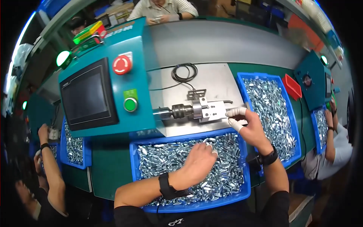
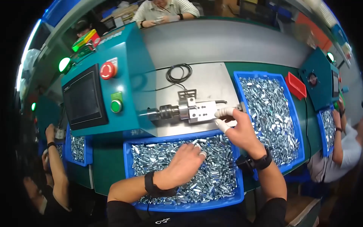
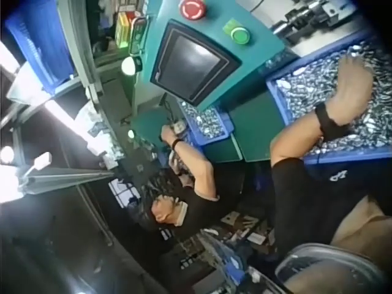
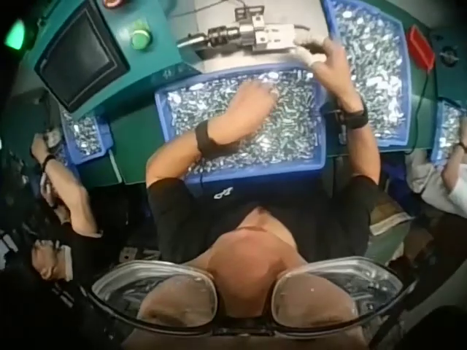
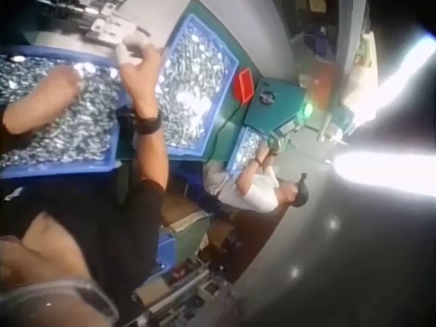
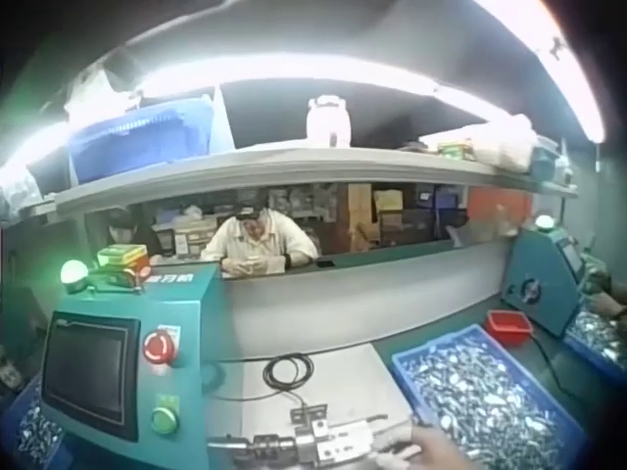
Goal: The person picks up a metal component from a blue bin, inserts it into the machine's fixture, and then places the processed component into a separate blue bin.
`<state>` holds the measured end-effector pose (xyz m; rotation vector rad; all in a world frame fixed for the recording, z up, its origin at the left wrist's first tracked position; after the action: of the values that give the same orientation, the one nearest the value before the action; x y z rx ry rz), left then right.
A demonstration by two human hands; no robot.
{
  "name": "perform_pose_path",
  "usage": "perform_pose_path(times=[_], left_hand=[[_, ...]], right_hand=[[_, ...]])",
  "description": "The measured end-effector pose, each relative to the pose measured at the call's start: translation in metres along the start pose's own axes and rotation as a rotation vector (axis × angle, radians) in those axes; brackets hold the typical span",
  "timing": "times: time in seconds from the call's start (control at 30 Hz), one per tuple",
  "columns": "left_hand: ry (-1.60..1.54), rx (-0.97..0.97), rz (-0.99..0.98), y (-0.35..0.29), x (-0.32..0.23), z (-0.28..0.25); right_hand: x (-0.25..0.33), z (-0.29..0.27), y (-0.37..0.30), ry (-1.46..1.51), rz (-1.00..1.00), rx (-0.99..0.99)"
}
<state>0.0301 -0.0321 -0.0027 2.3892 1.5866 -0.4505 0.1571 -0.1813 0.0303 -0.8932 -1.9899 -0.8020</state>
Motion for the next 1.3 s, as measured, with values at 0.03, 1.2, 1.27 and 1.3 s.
perform_pose_path(times=[0.03,1.2,1.27,1.3], left_hand=[[0.025,-0.006,-0.02,-0.002,-0.001,-0.002],[0.127,0.012,-0.003,-0.012,0.012,0.001],[0.13,0.013,0.019,-0.013,0.015,0.003],[0.128,0.012,0.027,-0.014,0.013,0.004]], right_hand=[[-0.001,0.0,-0.001,0.004,0.02,-0.01],[0.014,-0.002,0.045,-0.821,-0.01,-0.308],[-0.008,-0.042,0.028,-0.941,0.137,-0.348],[-0.021,-0.064,0.017,-1.023,0.219,-0.356]])
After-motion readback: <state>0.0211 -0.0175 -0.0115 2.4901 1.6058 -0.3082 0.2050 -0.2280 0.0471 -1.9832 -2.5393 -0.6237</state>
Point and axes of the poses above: each hand's wrist, its own y-axis towards the middle knuckle, its own z-axis out of the palm, x = y × z, the point moved 2 cm from there along y, towards the middle knuckle, and after that the axes turned 4 degrees about -z, right-handed, at the moved point
